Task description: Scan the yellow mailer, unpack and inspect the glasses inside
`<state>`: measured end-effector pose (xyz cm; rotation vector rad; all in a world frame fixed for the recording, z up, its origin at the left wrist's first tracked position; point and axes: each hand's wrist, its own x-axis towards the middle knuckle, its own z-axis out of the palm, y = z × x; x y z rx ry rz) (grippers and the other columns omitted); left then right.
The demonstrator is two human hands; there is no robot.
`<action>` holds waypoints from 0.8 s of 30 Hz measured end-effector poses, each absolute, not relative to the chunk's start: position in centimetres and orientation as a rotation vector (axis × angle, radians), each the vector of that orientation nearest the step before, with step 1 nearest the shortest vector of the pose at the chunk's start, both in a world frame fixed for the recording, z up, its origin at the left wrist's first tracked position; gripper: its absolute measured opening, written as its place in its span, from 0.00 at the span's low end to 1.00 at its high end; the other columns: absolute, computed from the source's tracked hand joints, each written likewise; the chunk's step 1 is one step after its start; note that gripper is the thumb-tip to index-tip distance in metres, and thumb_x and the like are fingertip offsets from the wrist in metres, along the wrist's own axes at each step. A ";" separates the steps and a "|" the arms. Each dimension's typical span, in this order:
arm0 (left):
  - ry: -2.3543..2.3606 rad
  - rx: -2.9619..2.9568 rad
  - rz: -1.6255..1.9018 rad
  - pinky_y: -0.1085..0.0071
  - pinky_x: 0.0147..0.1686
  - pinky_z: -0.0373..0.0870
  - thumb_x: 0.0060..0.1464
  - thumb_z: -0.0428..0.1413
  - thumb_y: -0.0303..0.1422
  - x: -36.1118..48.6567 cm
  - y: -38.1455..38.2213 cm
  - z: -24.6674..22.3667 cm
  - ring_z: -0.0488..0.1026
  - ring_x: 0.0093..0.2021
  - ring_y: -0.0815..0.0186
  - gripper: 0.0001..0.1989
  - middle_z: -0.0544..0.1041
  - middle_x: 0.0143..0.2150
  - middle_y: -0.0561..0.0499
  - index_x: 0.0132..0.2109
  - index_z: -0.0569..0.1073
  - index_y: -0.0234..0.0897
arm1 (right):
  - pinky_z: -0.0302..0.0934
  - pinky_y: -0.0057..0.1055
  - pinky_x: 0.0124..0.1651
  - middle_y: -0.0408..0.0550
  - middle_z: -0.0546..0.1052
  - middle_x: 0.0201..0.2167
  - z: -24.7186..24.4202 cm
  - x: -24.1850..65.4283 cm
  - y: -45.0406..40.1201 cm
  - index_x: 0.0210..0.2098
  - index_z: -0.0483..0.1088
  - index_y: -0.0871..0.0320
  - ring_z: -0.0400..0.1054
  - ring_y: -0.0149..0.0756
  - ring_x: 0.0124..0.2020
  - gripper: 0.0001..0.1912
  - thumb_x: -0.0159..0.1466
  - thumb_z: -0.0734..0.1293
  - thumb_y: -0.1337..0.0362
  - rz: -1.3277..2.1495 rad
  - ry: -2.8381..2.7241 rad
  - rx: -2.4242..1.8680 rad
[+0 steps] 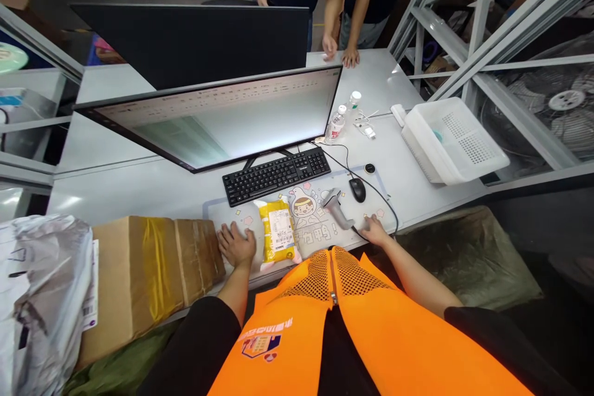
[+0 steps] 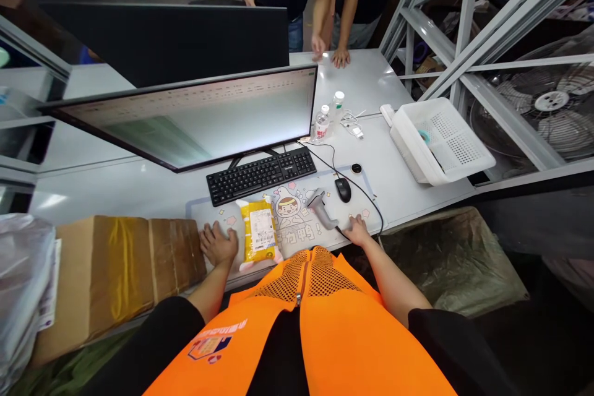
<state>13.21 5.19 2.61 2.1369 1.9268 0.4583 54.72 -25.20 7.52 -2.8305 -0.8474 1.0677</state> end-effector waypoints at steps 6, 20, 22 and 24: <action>1.914 2.138 0.449 0.37 0.75 0.55 0.70 0.51 0.40 13.1 5.1 2.7 0.51 0.81 0.35 0.34 0.59 0.80 0.27 0.75 0.66 0.26 | 0.44 0.54 0.82 0.66 0.52 0.81 7.1 54.7 -25.5 0.78 0.57 0.60 0.46 0.58 0.82 0.46 0.69 0.70 0.44 1.098 -0.846 -2.822; 1.918 2.144 0.484 0.37 0.75 0.55 0.70 0.50 0.41 13.2 5.2 2.7 0.53 0.80 0.35 0.33 0.60 0.80 0.27 0.75 0.67 0.25 | 0.46 0.55 0.81 0.67 0.46 0.83 7.0 54.8 -25.2 0.79 0.55 0.60 0.46 0.60 0.82 0.49 0.67 0.72 0.44 1.108 -0.813 -2.829; 1.915 2.140 0.473 0.37 0.76 0.54 0.70 0.50 0.40 13.2 5.2 2.8 0.52 0.80 0.35 0.33 0.60 0.80 0.27 0.75 0.67 0.25 | 0.46 0.55 0.81 0.67 0.45 0.83 7.1 54.8 -25.2 0.79 0.55 0.60 0.45 0.60 0.83 0.49 0.67 0.72 0.45 1.118 -0.805 -2.824; 1.912 2.136 0.463 0.37 0.76 0.54 0.70 0.50 0.40 13.2 5.2 2.8 0.52 0.81 0.35 0.33 0.59 0.80 0.27 0.75 0.67 0.25 | 0.47 0.56 0.81 0.67 0.45 0.83 7.3 54.8 -25.2 0.79 0.55 0.61 0.45 0.60 0.83 0.49 0.68 0.72 0.46 1.123 -0.798 -2.816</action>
